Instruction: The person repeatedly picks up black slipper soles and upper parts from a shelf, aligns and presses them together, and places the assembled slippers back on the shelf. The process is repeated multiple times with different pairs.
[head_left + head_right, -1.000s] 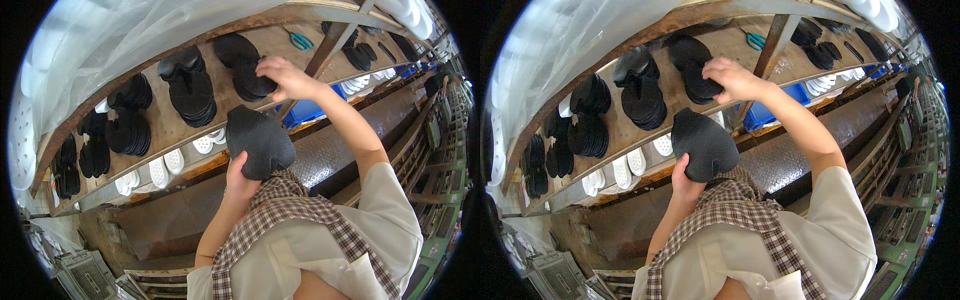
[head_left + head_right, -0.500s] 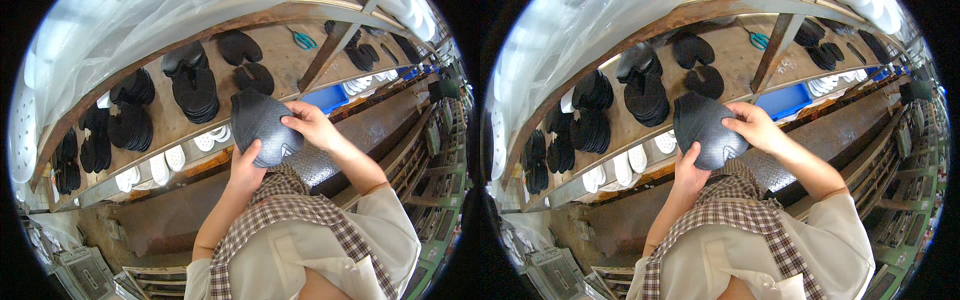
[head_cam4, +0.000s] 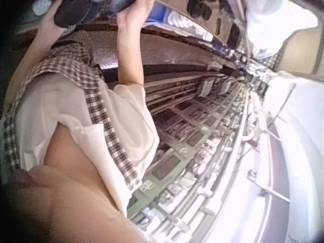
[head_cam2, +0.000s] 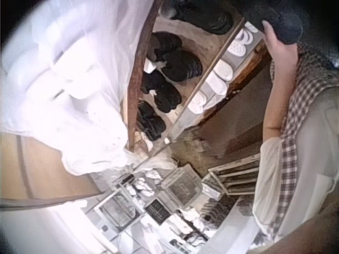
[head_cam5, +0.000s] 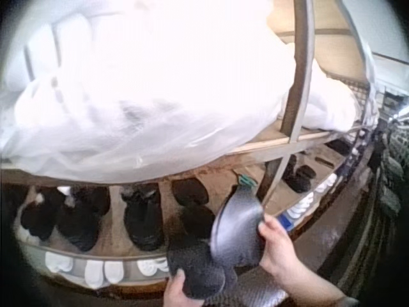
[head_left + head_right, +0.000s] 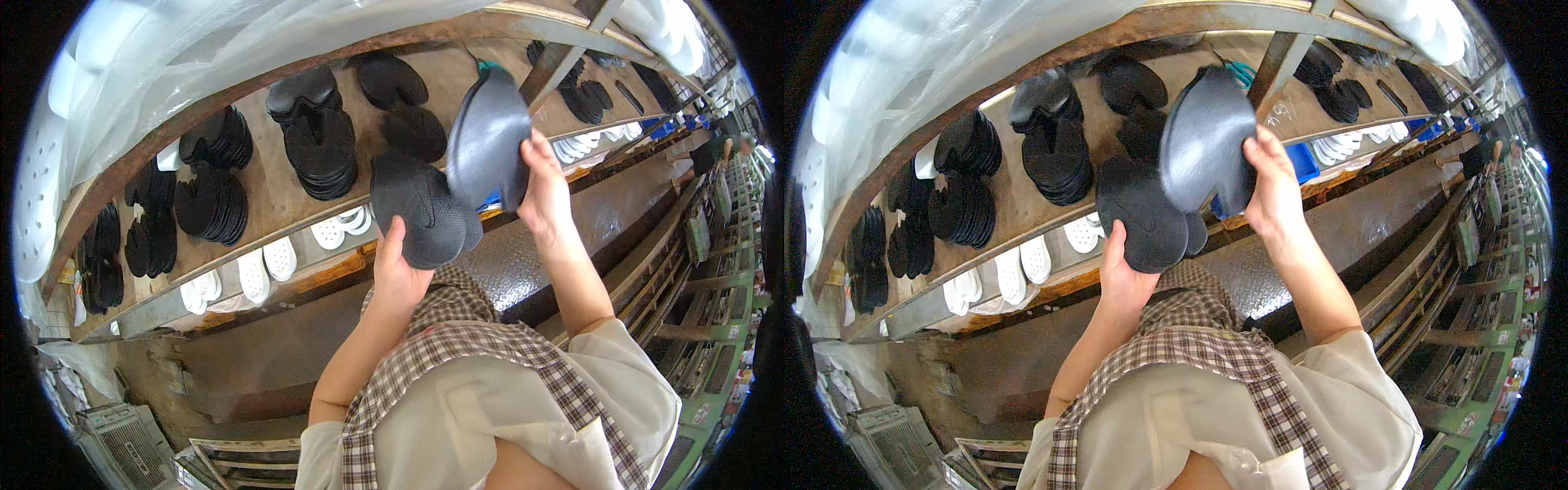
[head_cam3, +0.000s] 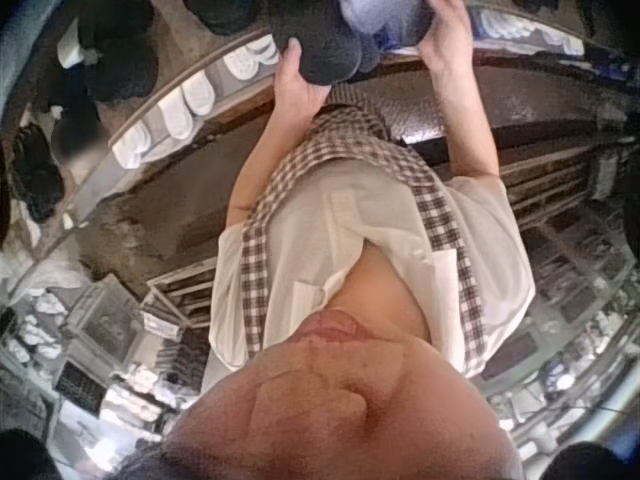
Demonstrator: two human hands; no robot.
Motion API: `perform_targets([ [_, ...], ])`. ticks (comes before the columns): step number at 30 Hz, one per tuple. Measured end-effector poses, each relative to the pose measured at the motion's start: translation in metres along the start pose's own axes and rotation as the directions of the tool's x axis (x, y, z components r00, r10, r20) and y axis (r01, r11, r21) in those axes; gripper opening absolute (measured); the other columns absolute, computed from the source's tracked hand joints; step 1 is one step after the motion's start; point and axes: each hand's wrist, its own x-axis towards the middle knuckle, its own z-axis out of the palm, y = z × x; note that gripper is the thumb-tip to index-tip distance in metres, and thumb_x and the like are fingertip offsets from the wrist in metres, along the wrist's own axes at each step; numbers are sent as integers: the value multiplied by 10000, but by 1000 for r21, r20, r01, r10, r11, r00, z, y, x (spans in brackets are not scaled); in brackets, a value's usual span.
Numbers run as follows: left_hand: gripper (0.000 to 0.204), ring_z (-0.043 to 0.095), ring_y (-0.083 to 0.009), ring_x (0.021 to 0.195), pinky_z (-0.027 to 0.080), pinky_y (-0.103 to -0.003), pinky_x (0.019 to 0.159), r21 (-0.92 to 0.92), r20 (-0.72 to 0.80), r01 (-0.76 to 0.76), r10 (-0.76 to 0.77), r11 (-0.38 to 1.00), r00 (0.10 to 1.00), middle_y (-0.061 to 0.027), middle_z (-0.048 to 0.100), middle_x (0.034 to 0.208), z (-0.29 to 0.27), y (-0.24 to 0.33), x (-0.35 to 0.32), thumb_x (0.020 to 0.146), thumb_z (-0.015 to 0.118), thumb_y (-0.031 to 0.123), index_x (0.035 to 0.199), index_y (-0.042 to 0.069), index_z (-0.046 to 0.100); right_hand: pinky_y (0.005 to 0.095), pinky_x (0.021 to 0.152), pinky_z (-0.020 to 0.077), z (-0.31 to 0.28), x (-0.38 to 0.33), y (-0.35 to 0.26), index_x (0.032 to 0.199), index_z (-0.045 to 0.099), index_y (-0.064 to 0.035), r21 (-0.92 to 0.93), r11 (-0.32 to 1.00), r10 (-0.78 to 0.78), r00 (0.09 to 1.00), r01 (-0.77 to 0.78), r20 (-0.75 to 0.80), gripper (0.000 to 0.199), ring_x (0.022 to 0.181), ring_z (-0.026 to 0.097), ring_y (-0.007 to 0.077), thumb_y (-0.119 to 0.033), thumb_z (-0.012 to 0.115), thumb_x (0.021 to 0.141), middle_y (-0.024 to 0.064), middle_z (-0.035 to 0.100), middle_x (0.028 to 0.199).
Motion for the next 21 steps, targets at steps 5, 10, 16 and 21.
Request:
perform_targets([
  [5, 473, 462, -297, 1267, 377, -490, 1055, 8, -41, 98, -98, 995, 994, -117, 448, 1398, -6, 4, -14, 982, 461, 256, 1398, 65, 341, 322, 820, 499, 23, 88, 23, 1113, 577, 19, -186, 980, -82, 993, 65, -87, 212, 934, 615, 187, -92, 536, 937, 105, 644, 1019],
  [10, 498, 449, -318, 1272, 367, -521, 1055, -14, -174, 154, -154, 988, 973, -106, 434, 1403, -9, 7, -28, 966, 501, 257, 1417, 137, 328, 314, 876, 436, 50, 205, 77, 1186, 572, 28, -509, 855, -137, 990, 106, -25, 314, 970, 589, 228, -141, 572, 921, 139, 647, 1059],
  [16, 521, 445, -317, 1274, 358, -530, 1058, 11, -141, 98, -95, 995, 985, -105, 442, 1392, -7, 10, -35, 954, 527, 239, 1420, 152, 312, 443, 955, 424, 40, 241, 129, 1263, 507, -35, -965, -260, -117, 993, -33, -2, 583, 1200, 445, 401, -322, 713, 800, 269, 448, 1291],
  [21, 486, 462, -308, 1259, 372, -514, 1050, 18, -131, 92, -89, 996, 987, -114, 459, 1375, -8, 11, -24, 963, 508, 224, 1404, 114, 337, 434, 960, 426, 60, 180, 64, 1075, 616, -34, -889, 187, -158, 906, 419, 394, 379, 1115, 524, 355, -276, 718, 801, 182, 579, 1145],
])
